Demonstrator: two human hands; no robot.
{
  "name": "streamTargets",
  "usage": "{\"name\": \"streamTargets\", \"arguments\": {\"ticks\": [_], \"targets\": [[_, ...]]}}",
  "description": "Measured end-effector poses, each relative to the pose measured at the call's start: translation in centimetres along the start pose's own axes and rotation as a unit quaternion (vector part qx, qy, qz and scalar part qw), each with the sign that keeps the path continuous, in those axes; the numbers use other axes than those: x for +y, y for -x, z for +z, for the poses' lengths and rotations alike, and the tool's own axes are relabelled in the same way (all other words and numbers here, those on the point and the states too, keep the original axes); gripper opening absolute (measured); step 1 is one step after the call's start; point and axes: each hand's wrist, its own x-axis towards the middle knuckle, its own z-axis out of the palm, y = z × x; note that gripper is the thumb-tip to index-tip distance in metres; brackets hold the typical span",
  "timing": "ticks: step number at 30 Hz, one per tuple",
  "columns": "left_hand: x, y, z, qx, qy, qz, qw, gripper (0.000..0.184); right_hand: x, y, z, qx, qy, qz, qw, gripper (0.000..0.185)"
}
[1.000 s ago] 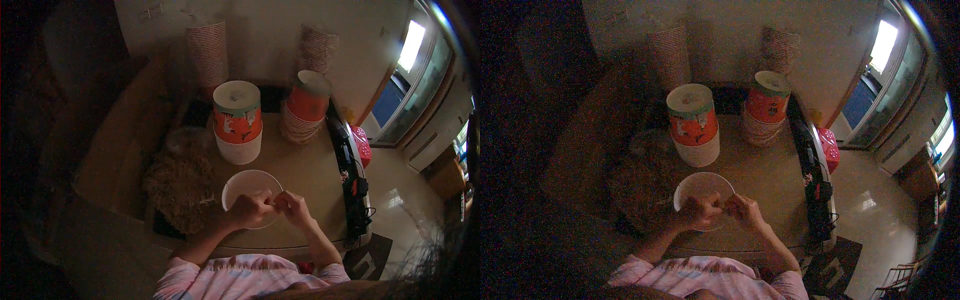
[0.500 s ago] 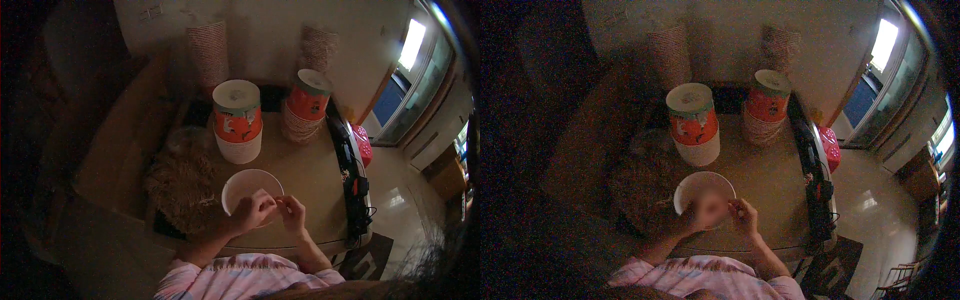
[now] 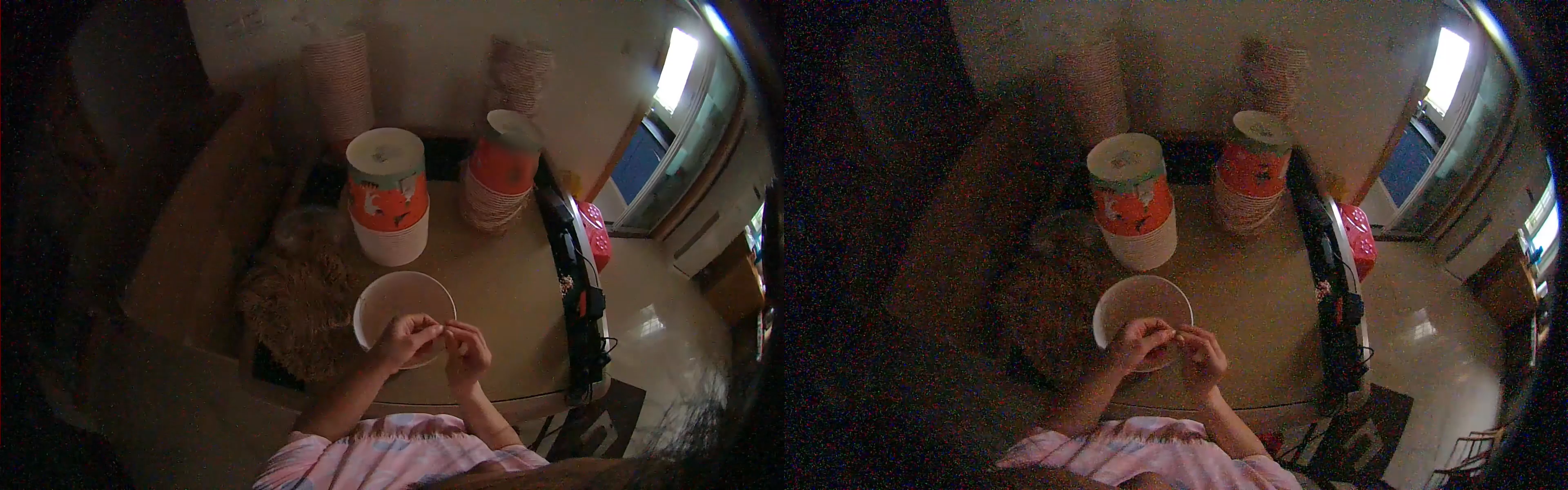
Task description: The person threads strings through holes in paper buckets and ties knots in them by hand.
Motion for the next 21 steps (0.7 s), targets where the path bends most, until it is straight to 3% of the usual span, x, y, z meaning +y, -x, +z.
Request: {"name": "streamTargets", "arguments": {"ticks": [5,8,11,14,17,21], "targets": [[-0.4,-0.2,-0.3,0.007,0.007,0.012,1.0,0.016,0.5,0.1,-0.1,-0.03,0.031,-0.035,0.998,0.012],[-0.2,-0.3,-0.3,0.014,0.02,0.019,1.0,0.015,0.3,0.5,0.2,-0.024,-0.038,-0.011,0.999,0.021],[0.3,-0.1,-0.7,0.006,-0.023,0.022,0.999,0.013,0.4,0.6,-0.2,-0.059,0.008,-0.03,0.998,0.027],[-0.8,-0.5,-1.0,0.034,-0.11,0.137,0.984,0.012,-0.1,0.1,-0.3,-0.074,0.028,-0.031,0.996,0.025],[0.1,0.0,-0.8,0.06,-0.223,0.135,0.964,0.015,-0.6,-0.4,-1.0,-0.126,0.002,0.145,0.981,0.018],[1.0,0.5,-0.4,0.048,-0.243,0.161,0.955,0.015,1.6,0.0,-1.0,-0.107,0.009,0.101,0.989,0.01]]}}
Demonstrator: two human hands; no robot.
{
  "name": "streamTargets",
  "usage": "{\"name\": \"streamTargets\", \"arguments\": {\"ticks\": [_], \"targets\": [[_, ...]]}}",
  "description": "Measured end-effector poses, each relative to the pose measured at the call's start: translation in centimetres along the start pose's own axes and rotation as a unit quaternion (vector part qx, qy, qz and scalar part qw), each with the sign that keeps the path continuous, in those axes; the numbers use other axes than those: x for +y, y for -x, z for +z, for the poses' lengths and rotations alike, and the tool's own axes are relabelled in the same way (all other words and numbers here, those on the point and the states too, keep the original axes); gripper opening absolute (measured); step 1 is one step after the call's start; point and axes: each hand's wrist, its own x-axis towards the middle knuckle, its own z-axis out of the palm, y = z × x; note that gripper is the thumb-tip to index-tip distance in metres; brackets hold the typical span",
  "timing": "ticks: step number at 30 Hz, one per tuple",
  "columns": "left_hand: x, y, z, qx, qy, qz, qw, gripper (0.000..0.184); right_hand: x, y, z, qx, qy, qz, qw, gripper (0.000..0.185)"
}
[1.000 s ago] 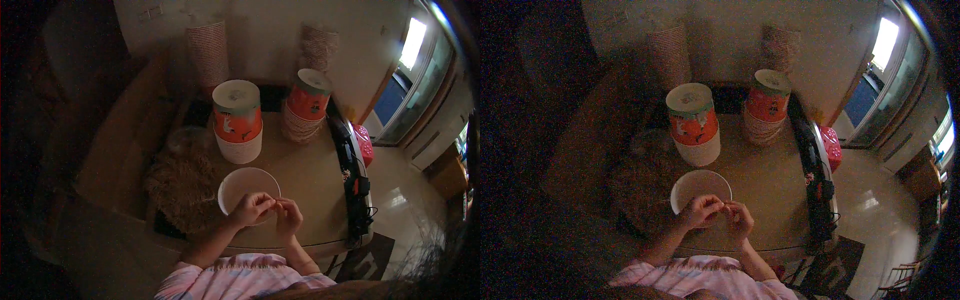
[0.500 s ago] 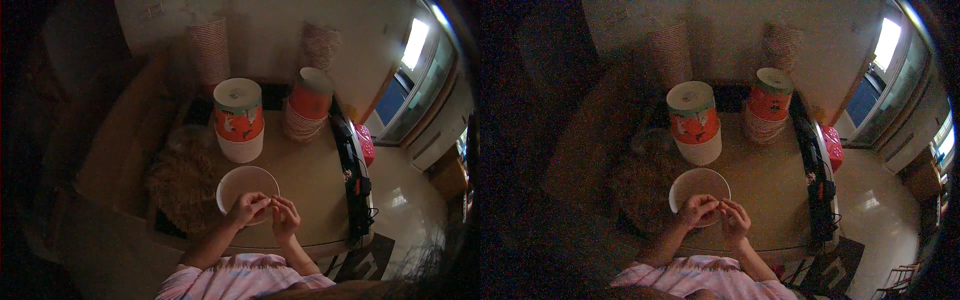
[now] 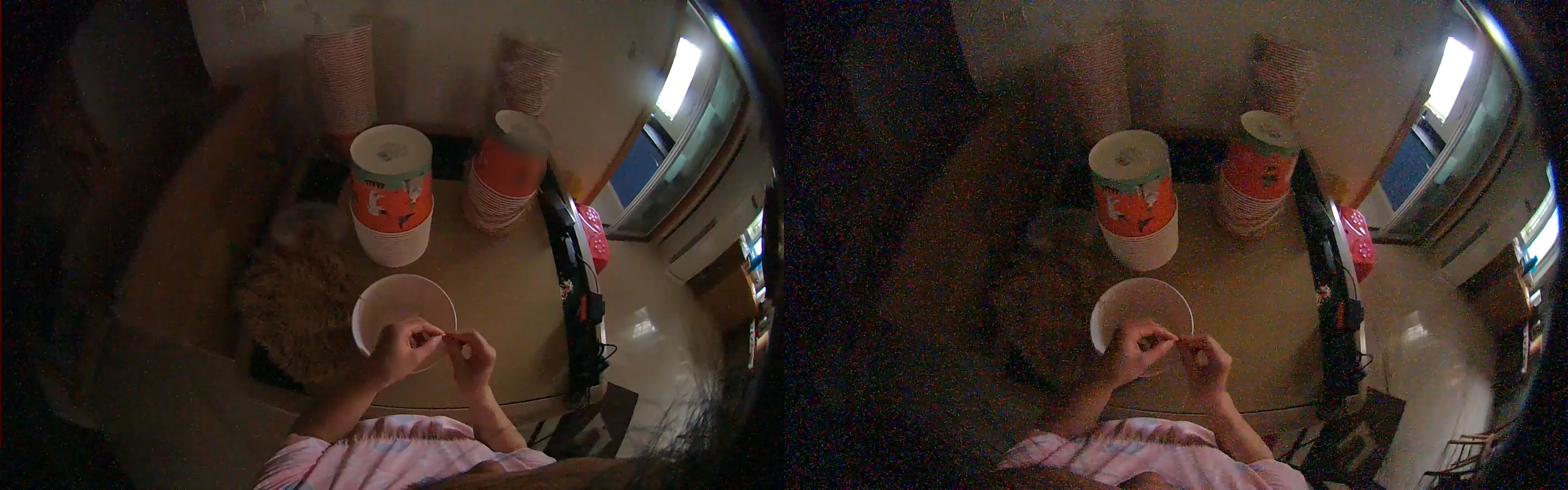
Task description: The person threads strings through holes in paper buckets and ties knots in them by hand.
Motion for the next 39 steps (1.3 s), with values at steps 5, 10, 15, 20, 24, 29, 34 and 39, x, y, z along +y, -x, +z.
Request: {"name": "streamTargets", "arguments": {"ticks": [5,10,15,20,24,29,34,39], "targets": [[-0.8,-0.1,0.2,0.013,0.079,-0.038,0.996,0.015,0.5,-0.2,0.1,0.005,0.019,-0.008,1.0,0.01],[0.3,-0.1,0.0,-0.005,0.001,-0.042,0.999,0.015,0.3,-0.3,0.2,0.009,0.023,-0.009,1.0,0.011],[-0.6,0.0,0.0,0.025,-0.002,-0.016,1.0,0.013,-0.4,-0.3,0.4,-0.007,0.0,0.023,1.0,0.011],[-0.5,0.3,-0.8,0.029,0.004,-0.037,0.999,0.011,-2.3,-0.6,-0.1,-0.066,0.028,0.057,0.996,0.011],[-0.7,0.4,-1.1,0.033,0.021,-0.032,0.999,0.01,-2.0,-0.7,-0.3,-0.081,0.073,0.041,0.993,0.012],[-1.1,0.4,-1.1,0.038,0.059,-0.017,0.997,0.01,-2.6,-1.1,-0.1,-0.086,0.094,0.026,0.992,0.01],[-1.1,0.4,-1.0,0.036,0.034,-0.019,0.999,0.01,-3.5,-1.3,-0.2,-0.087,0.115,0.01,0.99,0.008],[-1.4,0.4,-0.8,0.013,0.062,-0.043,0.997,0.01,-3.0,-1.1,-0.2,-0.08,0.131,0.03,0.988,0.008]]}}
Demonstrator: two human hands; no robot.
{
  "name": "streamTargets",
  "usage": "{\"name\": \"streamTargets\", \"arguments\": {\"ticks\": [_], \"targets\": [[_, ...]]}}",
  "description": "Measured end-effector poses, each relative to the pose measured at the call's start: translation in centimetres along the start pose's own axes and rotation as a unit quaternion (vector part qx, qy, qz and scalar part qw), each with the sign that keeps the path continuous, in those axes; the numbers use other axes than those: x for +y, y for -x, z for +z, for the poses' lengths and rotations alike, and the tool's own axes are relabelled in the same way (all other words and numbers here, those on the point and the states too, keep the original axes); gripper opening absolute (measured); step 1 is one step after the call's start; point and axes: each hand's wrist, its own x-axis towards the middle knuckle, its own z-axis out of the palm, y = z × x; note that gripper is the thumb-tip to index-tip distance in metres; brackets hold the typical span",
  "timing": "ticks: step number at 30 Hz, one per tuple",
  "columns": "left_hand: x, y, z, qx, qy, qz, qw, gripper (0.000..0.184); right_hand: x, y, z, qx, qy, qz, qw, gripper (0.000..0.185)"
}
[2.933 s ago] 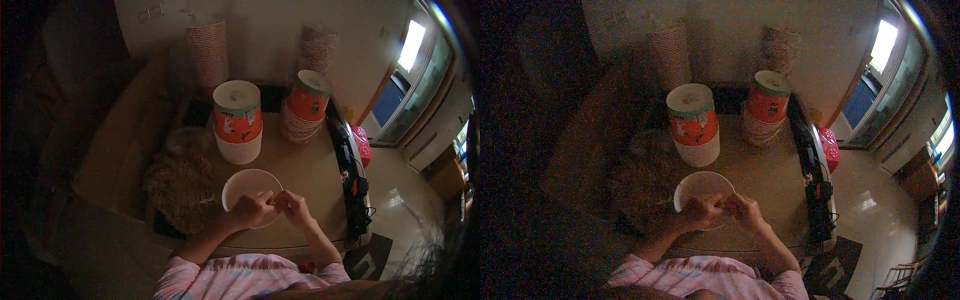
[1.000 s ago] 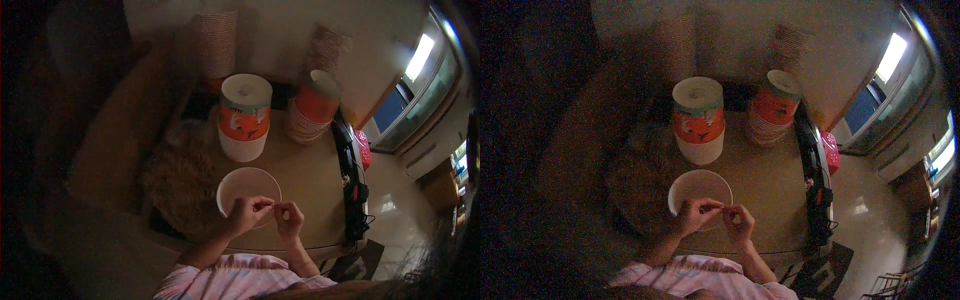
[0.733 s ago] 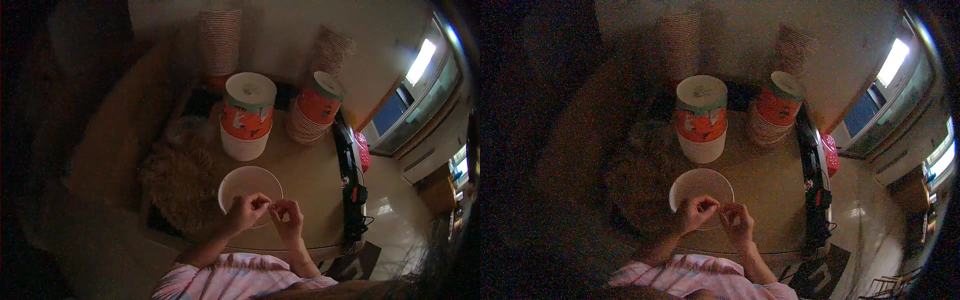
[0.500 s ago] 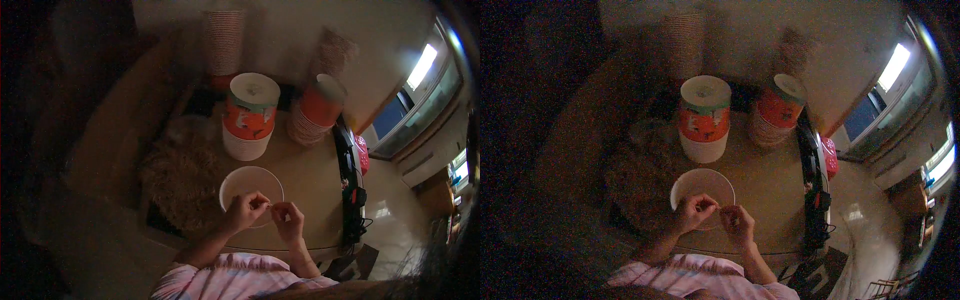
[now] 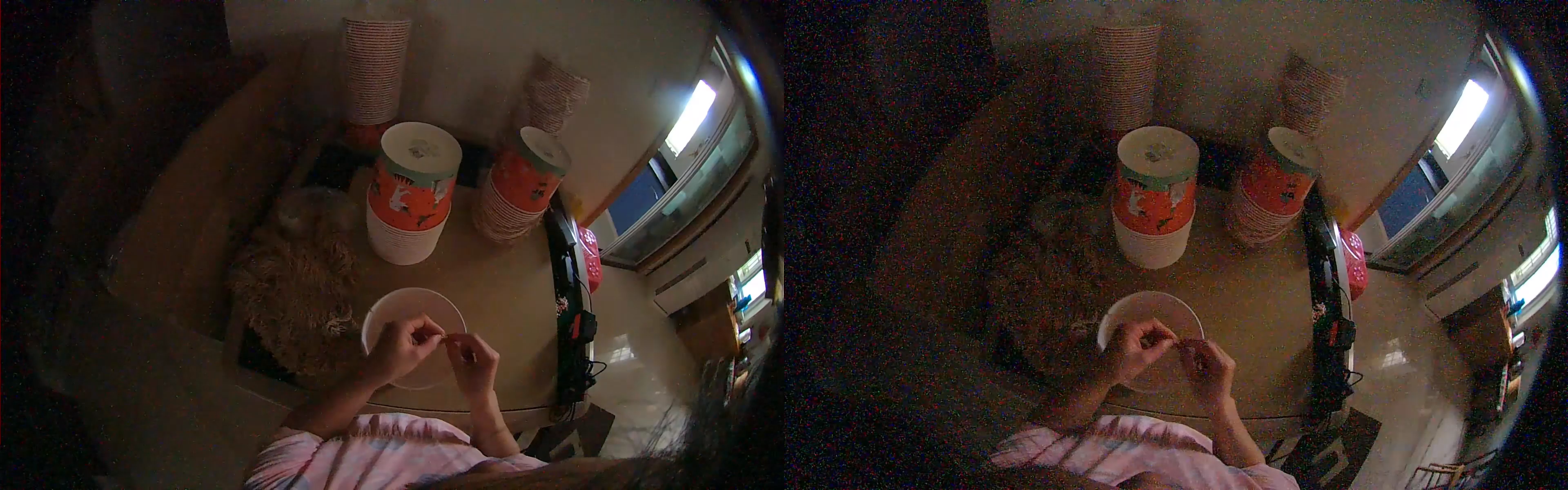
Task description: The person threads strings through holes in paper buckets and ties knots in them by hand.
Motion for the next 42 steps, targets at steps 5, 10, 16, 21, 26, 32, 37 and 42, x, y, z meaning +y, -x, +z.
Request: {"name": "streamTargets", "arguments": {"ticks": [5,10,16,21,26,32,37,42], "targets": [[0.6,0.1,0.2,0.0,-0.013,0.018,1.0,0.01,0.1,-0.1,-0.2,0.019,0.082,-0.058,0.995,0.011],[0.6,0.0,0.5,0.002,-0.014,0.032,0.999,0.012,-0.4,-0.6,-0.5,0.036,0.047,-0.102,0.993,0.013],[0.8,0.2,0.5,-0.014,-0.017,0.025,0.999,0.015,-0.5,-0.2,-0.7,0.033,0.025,-0.075,0.996,0.012],[0.8,0.4,1.0,0.049,-0.098,0.107,0.988,0.01,-0.2,-0.1,-0.7,0.029,0.038,-0.091,0.995,0.01],[1.4,0.5,1.9,0.14,-0.197,0.223,0.944,0.006,0.2,0.0,-0.6,0.033,0.033,-0.114,0.992,0.011],[2.8,0.5,1.4,0.053,-0.148,0.16,0.975,0.009,-0.4,-0.4,-1.1,0.032,-0.005,-0.058,0.998,0.015],[3.3,0.1,0.0,-0.055,-0.163,0.106,0.979,0.012,-1.1,-2.2,-3.0,0.05,-0.005,-0.128,0.99,0.015],[5.1,-0.1,0.0,-0.068,-0.078,0.143,0.984,0.011,-0.3,-1.6,-2.9,0.022,-0.13,-0.072,0.989,0.017]]}}
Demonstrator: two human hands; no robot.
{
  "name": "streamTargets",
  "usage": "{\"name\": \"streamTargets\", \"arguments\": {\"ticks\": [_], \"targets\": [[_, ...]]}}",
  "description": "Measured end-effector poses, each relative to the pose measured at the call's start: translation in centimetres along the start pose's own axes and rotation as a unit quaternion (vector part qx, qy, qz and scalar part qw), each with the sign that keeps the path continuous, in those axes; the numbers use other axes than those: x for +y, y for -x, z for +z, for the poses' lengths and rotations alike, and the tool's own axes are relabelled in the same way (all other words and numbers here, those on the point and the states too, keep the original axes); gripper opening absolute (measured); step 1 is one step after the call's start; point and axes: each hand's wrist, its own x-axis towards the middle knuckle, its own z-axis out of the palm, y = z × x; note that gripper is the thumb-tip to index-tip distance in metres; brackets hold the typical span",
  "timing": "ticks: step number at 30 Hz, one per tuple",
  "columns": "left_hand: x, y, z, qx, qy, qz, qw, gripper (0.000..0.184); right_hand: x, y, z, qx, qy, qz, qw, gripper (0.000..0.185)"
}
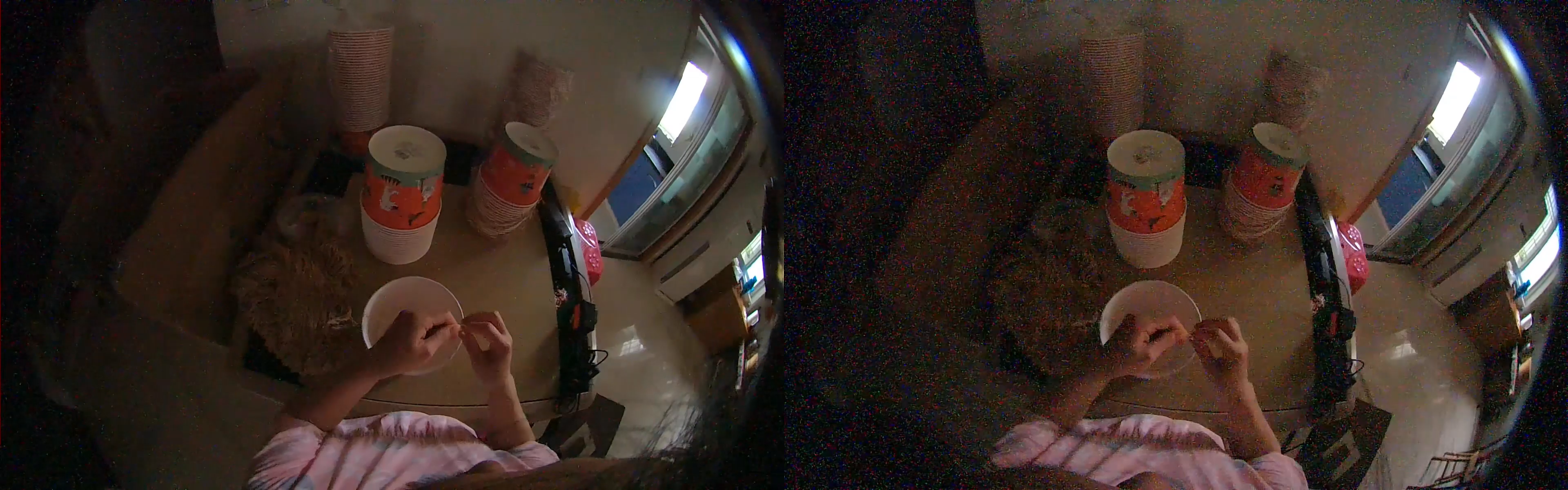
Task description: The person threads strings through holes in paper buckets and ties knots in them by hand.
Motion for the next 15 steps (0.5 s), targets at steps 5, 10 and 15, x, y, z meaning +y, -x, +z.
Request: {"name": "streamTargets", "arguments": {"ticks": [5,10,15], "targets": [[0.3,0.0,-1.2,0.065,0.099,-0.019,0.993,0.012,1.3,0.7,-0.9,0.013,0.128,-0.032,0.991,0.018],[2.1,0.3,-2.5,0.024,0.14,-0.107,0.984,0.013,4.3,1.7,-2.9,-0.026,0.109,-0.008,0.994,0.024],[0.9,-1.1,-0.5,-0.04,0.091,0.004,0.995,0.011,-0.7,-0.6,-2.9,-0.045,0.058,0.04,0.997,0.024]]}}
